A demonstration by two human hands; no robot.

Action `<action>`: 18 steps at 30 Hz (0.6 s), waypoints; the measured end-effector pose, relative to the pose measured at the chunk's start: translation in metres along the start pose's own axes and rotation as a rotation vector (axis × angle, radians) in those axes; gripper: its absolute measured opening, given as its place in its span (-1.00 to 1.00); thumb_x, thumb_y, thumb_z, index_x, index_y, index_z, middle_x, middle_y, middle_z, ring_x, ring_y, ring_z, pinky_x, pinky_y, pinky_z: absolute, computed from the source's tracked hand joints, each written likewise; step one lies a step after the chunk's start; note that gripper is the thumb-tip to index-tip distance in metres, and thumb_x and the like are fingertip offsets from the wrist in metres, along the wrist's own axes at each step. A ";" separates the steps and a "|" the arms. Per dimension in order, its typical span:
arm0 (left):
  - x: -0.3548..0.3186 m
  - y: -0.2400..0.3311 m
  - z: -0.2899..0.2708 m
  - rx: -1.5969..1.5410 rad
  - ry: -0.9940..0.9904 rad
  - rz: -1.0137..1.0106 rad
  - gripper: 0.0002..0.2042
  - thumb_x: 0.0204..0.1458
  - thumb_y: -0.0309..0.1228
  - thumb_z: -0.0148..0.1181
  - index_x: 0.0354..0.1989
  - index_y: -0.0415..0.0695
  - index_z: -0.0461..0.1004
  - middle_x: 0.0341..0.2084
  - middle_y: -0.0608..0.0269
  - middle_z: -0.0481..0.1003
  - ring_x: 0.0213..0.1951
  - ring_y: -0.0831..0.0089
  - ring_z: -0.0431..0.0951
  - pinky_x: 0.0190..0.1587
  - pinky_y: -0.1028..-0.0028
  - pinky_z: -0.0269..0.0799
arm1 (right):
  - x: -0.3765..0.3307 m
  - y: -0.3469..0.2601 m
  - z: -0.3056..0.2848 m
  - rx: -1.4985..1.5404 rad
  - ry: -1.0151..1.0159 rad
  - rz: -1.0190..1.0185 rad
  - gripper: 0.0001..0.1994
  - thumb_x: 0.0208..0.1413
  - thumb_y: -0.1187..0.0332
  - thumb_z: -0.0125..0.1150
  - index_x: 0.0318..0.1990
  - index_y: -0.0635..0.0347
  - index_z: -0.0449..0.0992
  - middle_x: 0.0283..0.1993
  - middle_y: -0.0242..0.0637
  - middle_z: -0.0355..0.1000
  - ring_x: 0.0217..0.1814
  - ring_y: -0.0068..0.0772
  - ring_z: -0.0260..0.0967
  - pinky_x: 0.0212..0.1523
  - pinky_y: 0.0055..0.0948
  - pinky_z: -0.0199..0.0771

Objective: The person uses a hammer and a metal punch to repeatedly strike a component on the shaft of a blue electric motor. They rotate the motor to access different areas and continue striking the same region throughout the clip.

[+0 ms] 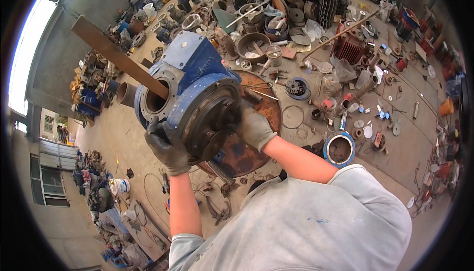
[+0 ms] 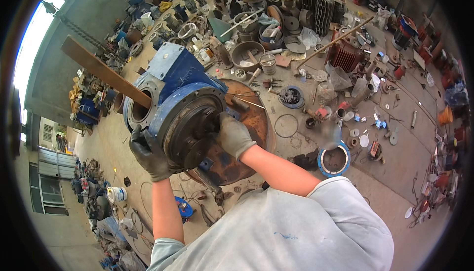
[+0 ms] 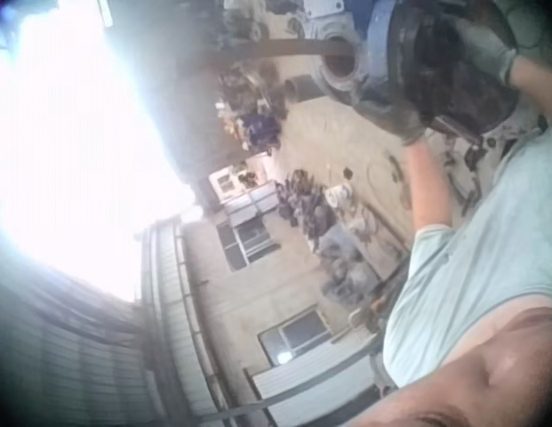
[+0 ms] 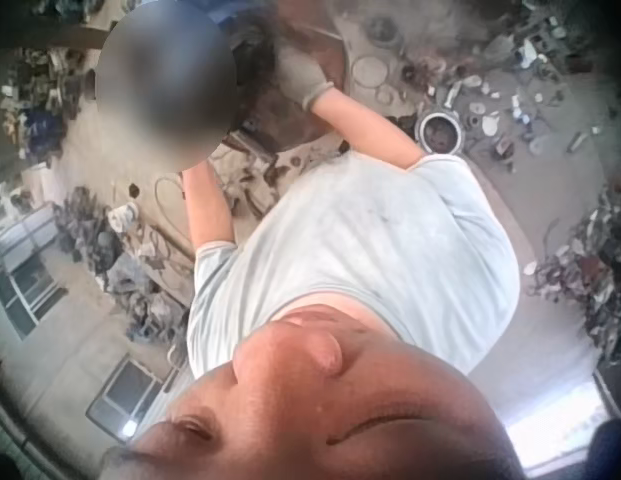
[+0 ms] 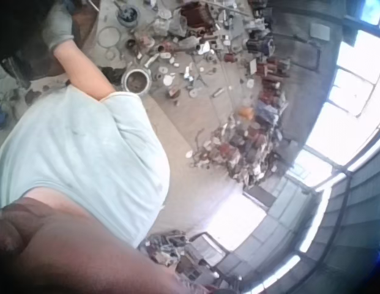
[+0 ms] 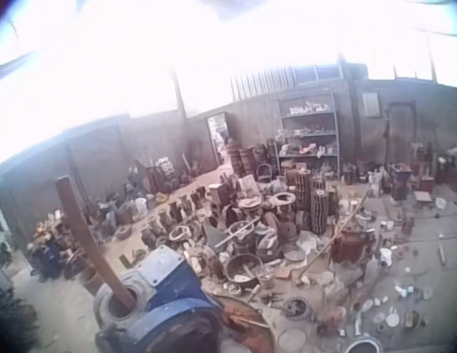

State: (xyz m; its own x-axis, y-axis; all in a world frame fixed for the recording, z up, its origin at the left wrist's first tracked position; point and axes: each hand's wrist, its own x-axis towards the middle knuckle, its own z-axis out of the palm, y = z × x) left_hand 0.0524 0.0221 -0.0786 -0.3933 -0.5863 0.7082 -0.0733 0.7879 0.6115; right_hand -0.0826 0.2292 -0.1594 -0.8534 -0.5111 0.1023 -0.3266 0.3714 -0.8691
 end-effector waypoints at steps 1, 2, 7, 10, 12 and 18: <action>0.001 -0.001 0.002 -0.009 0.010 0.027 -0.69 0.45 -0.41 0.21 0.24 -0.33 0.46 -0.05 0.12 0.52 -0.09 0.42 0.54 0.02 0.40 0.50 | 0.001 0.000 0.004 -0.007 0.017 -0.011 -0.54 0.12 0.22 0.54 0.04 0.25 0.48 -0.08 0.15 0.66 0.02 0.29 0.64 0.04 0.13 0.65; 0.002 0.002 0.001 -0.032 -0.005 0.003 -0.68 0.45 -0.40 0.21 0.24 -0.33 0.45 -0.07 0.13 0.52 -0.10 0.42 0.53 0.02 0.40 0.50 | 0.000 0.002 0.010 -0.070 0.040 -0.053 -0.55 0.11 0.25 0.53 0.04 0.26 0.47 -0.08 0.15 0.66 0.02 0.29 0.64 0.03 0.13 0.65; 0.003 0.011 -0.008 -0.124 -0.073 -0.070 -0.63 0.44 -0.33 0.24 0.26 -0.32 0.44 -0.17 0.17 0.49 -0.16 0.45 0.50 -0.04 0.38 0.48 | -0.005 -0.008 0.019 -0.217 0.033 -0.059 -0.59 0.07 0.37 0.48 0.05 0.26 0.50 -0.04 0.15 0.66 0.09 0.26 0.64 0.07 0.10 0.65; 0.007 0.005 -0.016 -0.144 -0.128 -0.114 -0.60 0.41 -0.32 0.27 0.26 -0.32 0.45 -0.15 0.12 0.48 -0.16 0.36 0.50 -0.03 0.33 0.46 | -0.005 -0.015 0.021 -0.105 0.068 -0.001 -0.56 0.19 0.22 0.48 0.18 0.16 0.59 0.07 0.12 0.64 0.15 0.23 0.61 0.14 0.02 0.64; 0.010 0.003 -0.017 -0.130 -0.152 -0.080 -0.61 0.38 -0.34 0.29 0.25 -0.33 0.45 -0.12 0.06 0.47 -0.10 0.28 0.51 0.02 0.26 0.46 | 0.003 -0.016 0.007 -0.044 0.022 0.002 -0.54 0.17 0.21 0.51 0.19 0.15 0.60 0.09 0.09 0.65 0.16 0.20 0.61 0.15 -0.01 0.64; 0.018 -0.004 -0.031 -0.164 -0.197 0.055 -0.60 0.35 -0.41 0.30 0.27 -0.33 0.45 -0.09 0.04 0.48 -0.08 0.23 0.52 0.07 0.26 0.48 | -0.009 -0.041 0.012 -0.131 0.028 0.017 -0.49 0.13 0.28 0.51 0.23 0.13 0.56 0.14 0.06 0.64 0.17 0.18 0.61 0.23 0.01 0.61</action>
State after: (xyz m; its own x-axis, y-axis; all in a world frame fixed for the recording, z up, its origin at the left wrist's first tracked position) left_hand 0.0744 0.0024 -0.0577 -0.5643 -0.4829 0.6696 0.0961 0.7671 0.6343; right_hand -0.0562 0.2090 -0.1305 -0.8698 -0.4825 0.1032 -0.3606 0.4790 -0.8003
